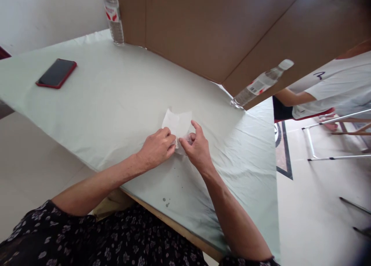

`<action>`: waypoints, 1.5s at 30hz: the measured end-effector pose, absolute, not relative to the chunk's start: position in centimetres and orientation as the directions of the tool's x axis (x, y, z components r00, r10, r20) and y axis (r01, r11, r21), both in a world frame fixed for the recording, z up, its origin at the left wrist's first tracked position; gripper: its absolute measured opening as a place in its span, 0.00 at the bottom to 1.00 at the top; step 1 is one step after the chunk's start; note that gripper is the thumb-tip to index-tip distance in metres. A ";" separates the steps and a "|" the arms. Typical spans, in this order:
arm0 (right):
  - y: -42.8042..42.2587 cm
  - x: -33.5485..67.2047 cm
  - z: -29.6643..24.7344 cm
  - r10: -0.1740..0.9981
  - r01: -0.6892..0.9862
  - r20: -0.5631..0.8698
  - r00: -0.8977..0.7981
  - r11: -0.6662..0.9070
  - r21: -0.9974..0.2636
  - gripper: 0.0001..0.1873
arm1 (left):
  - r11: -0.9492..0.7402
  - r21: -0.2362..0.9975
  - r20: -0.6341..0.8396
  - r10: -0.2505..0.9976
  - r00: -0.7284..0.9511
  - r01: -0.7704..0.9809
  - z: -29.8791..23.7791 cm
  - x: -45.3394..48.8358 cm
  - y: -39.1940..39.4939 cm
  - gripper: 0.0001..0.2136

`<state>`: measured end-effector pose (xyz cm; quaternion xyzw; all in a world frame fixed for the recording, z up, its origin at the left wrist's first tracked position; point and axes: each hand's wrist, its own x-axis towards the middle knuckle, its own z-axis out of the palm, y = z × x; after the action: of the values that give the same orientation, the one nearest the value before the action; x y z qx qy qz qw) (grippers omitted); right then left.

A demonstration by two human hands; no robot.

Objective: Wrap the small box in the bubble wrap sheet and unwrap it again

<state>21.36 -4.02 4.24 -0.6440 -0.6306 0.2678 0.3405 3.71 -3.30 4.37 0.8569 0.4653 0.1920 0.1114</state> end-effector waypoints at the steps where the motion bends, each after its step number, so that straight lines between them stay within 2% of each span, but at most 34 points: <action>1: -3.9 21.2 4.3 0.996 0.583 0.059 0.068 0.008 -0.812 0.39 | -0.534 0.385 0.212 0.845 0.492 0.752 4.4 3.8 -3.3 0.05; 4: -3.6 20.5 4.1 0.996 0.442 -0.032 0.084 -0.066 -0.895 0.41 | -0.524 0.427 0.189 0.849 0.494 0.737 4.3 3.8 -3.2 0.05; 8: -3.9 19.8 4.2 0.993 0.364 -0.080 0.087 -0.106 -0.925 0.43 | -0.509 0.495 0.178 0.852 0.492 0.703 3.9 3.7 -3.0 0.07; 11: -4.7 19.8 4.7 0.995 0.343 -0.091 0.035 -0.097 -0.934 0.40 | -0.497 0.583 0.231 0.860 0.455 0.643 3.2 3.5 -3.0 0.15; 13: -5.3 20.1 5.0 0.998 0.391 -0.043 -0.038 -0.025 -0.920 0.35 | -0.479 0.668 0.273 0.870 0.411 0.570 2.8 3.4 -3.0 0.25; 15: -5.7 20.3 5.1 0.991 0.492 0.024 -0.132 0.087 -0.866 0.32 | -0.412 0.772 0.248 0.896 0.368 0.484 2.7 3.2 -3.1 0.31; 17: -6.0 20.4 5.0 0.973 0.616 0.075 -0.220 0.198 -0.763 0.33 | -0.304 0.857 0.175 0.931 0.321 0.415 3.0 3.1 -3.1 0.30; 19: -6.2 20.2 4.7 0.956 0.732 0.109 -0.271 0.279 -0.622 0.36 | -0.224 0.890 0.124 0.957 0.261 0.397 3.5 3.2 -3.0 0.21; 22: -6.5 19.5 4.5 0.953 0.858 0.131 -0.273 0.303 -0.415 0.36 | -0.208 0.858 0.121 0.971 0.207 0.470 4.2 3.7 -2.6 0.08; 24: -6.5 19.3 4.6 0.958 0.890 0.111 -0.263 0.285 -0.355 0.37 | -0.227 0.819 0.114 0.965 0.238 0.527 4.4 4.0 -2.3 0.08; 26: -6.4 19.6 5.0 0.957 0.867 0.080 -0.278 0.286 -0.408 0.39 | -0.248 0.801 0.098 0.952 0.289 0.546 4.3 4.1 -2.0 0.09; 28: -5.9 20.5 5.5 0.946 0.768 0.061 -0.318 0.295 -0.568 0.40 | -0.272 0.799 0.106 0.942 0.320 0.537 4.1 4.1 -1.7 0.08; 30: -5.2 21.8 5.8 0.951 0.640 0.084 -0.299 0.265 -0.721 0.37 | -0.302 0.794 0.128 0.932 0.340 0.528 3.8 4.0 -1.6 0.08; 32: -4.2 22.9 5.7 0.970 0.567 0.122 -0.208 0.221 -0.793 0.31 | -0.318 0.783 0.141 0.928 0.345 0.536 3.7 3.9 -1.6 0.07; 34: -3.2 23.6 5.3 0.976 0.561 0.156 -0.151 0.215 -0.800 0.25 | -0.329 0.766 0.146 0.926 0.348 0.553 3.5 3.9 -1.7 0.05; 36: -2.2 23.6 4.6 0.967 0.576 0.178 -0.184 0.253 -0.777 0.24 | -0.370 0.728 0.182 0.916 0.357 0.578 3.3 3.8 -2.0 0.06; 40: -0.6 22.6 3.3 0.936 0.635 0.243 -0.256 0.352 -0.687 0.25 | -0.568 0.555 0.375 0.823 0.427 0.607 2.9 3.8 -2.3 0.15; 43: 0.1 22.3 2.7 0.923 0.658 0.239 -0.301 0.383 -0.649 0.24 | -0.692 0.422 0.485 0.718 0.499 0.586 2.6 3.7 -2.1 0.16; 45: 0.4 22.5 2.6 0.927 0.643 0.228 -0.299 0.372 -0.670 0.22 | -0.718 0.391 0.501 0.691 0.522 0.576 2.5 3.7 -2.0 0.13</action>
<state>22.53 0.42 2.56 -0.5091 -0.7709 0.2346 0.3026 3.68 -1.99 2.55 0.8679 0.3648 0.3254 0.0882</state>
